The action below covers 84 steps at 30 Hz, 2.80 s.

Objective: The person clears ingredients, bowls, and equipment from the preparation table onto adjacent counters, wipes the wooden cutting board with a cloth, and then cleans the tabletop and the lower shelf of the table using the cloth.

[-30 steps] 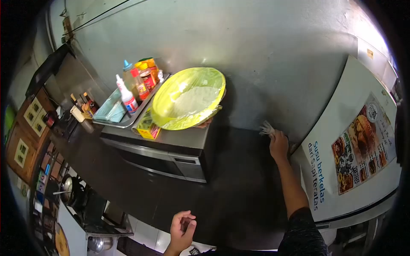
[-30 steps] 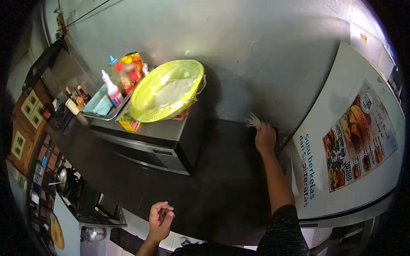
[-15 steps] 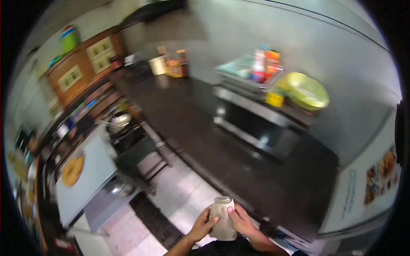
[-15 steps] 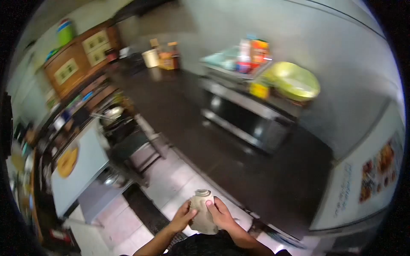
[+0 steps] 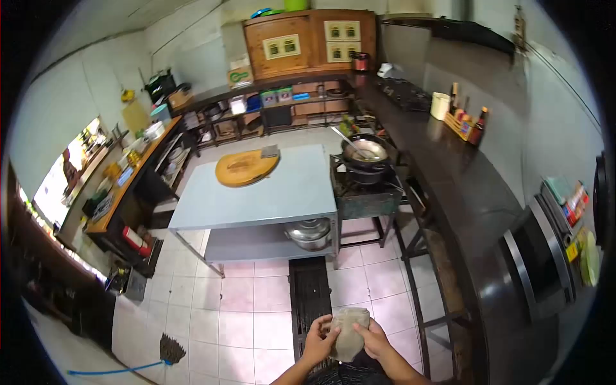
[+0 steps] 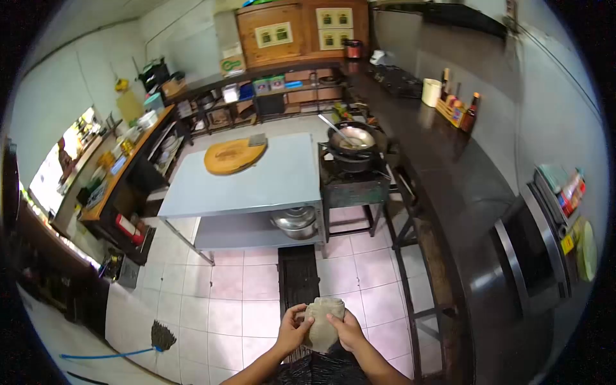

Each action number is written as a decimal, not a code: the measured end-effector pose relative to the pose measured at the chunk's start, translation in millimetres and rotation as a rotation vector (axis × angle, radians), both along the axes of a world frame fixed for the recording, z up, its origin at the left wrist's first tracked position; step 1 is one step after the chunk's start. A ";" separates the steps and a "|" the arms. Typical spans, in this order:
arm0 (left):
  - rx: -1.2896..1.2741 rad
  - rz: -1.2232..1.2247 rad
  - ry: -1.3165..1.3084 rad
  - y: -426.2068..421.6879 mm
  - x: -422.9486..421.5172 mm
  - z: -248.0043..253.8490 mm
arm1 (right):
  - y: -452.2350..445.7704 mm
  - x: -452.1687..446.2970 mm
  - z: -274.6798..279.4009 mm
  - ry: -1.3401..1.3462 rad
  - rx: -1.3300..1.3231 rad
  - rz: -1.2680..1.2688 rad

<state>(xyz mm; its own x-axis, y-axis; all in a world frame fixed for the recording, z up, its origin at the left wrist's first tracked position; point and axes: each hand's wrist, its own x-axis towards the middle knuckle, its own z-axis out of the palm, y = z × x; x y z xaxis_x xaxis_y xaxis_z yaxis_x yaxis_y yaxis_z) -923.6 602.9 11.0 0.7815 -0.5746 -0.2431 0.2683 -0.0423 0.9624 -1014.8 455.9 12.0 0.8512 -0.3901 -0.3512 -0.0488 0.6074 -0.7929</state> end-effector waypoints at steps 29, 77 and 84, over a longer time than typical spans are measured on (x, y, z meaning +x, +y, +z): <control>0.183 0.473 -0.068 97.3 386.4 -30.4 | -43.0 492.5 -111.8 0.127 -1.598 0.151; 0.680 -0.256 -1.189 -62.6 716.1 -125.2 | -303.0 861.2 -111.4 -0.412 -1.907 0.717; 0.747 -0.281 -1.212 -62.8 709.6 -126.3 | -366.3 931.3 -122.1 -0.040 -2.033 0.366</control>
